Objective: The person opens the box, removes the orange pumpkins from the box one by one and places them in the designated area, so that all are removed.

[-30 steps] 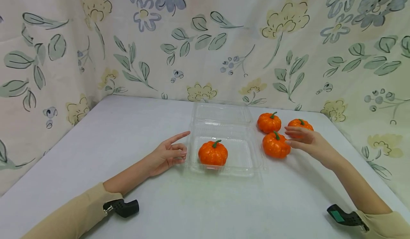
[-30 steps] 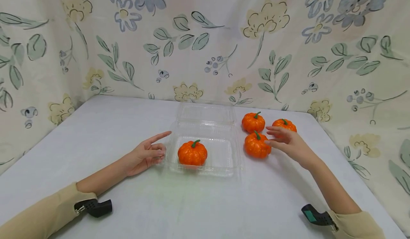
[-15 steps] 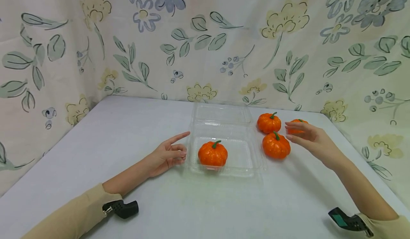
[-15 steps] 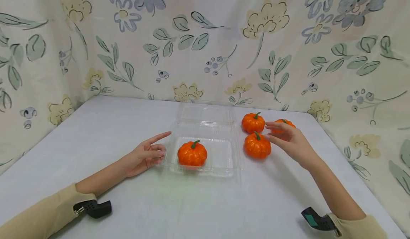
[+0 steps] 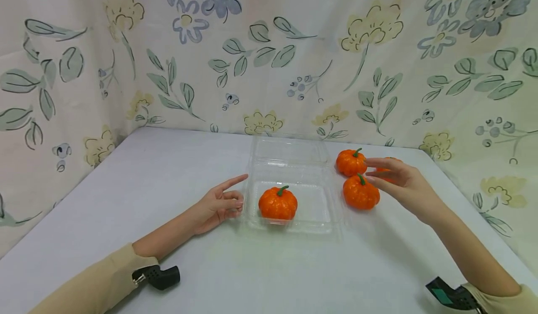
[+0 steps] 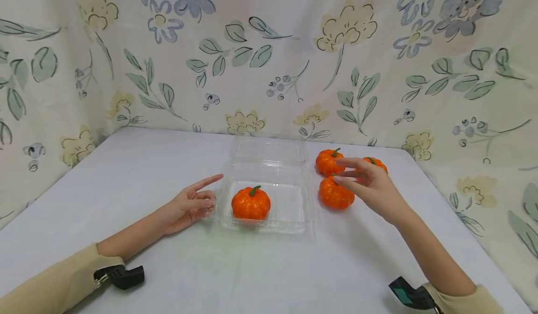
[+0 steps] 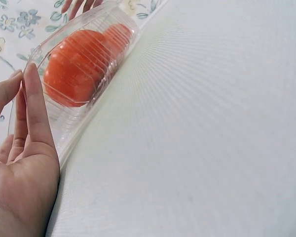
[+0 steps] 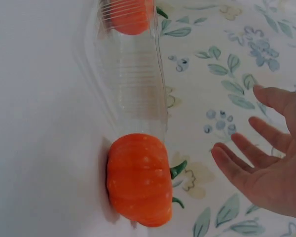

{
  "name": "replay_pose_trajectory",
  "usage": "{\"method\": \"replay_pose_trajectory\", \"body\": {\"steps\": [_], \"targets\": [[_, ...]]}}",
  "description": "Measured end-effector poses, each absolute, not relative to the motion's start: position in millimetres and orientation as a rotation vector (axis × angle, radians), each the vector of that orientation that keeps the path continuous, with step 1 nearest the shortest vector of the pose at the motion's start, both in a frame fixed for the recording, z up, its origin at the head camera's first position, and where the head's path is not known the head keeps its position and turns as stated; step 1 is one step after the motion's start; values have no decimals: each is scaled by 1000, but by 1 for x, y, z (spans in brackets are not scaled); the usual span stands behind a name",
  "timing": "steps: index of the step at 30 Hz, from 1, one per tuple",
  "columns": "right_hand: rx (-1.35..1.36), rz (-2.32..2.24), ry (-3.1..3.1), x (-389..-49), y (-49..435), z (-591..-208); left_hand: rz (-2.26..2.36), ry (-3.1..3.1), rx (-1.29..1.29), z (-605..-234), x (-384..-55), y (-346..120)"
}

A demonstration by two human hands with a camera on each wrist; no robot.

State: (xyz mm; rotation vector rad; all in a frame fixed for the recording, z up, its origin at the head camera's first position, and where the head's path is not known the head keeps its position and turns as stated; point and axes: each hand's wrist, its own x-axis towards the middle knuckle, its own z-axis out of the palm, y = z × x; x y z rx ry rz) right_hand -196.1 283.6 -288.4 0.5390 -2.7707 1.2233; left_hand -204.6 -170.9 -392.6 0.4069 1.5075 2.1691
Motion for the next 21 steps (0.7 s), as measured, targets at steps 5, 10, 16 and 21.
{"method": "replay_pose_trajectory", "body": {"steps": [5,10,16,21], "targets": [[572,1219,-2780,-196,273,-284,2168,1508,413,-393,-204,-171],[588,1264,-2801,-196,263,-281,2169,1507,419,-393,-205,-171],[621,1353,-2805,-197,249,-280,2168,1511,422,-394,-205,-171],[633,1386,-2793,-199,238,-280,2165,1517,421,-394,-205,-172]]}}
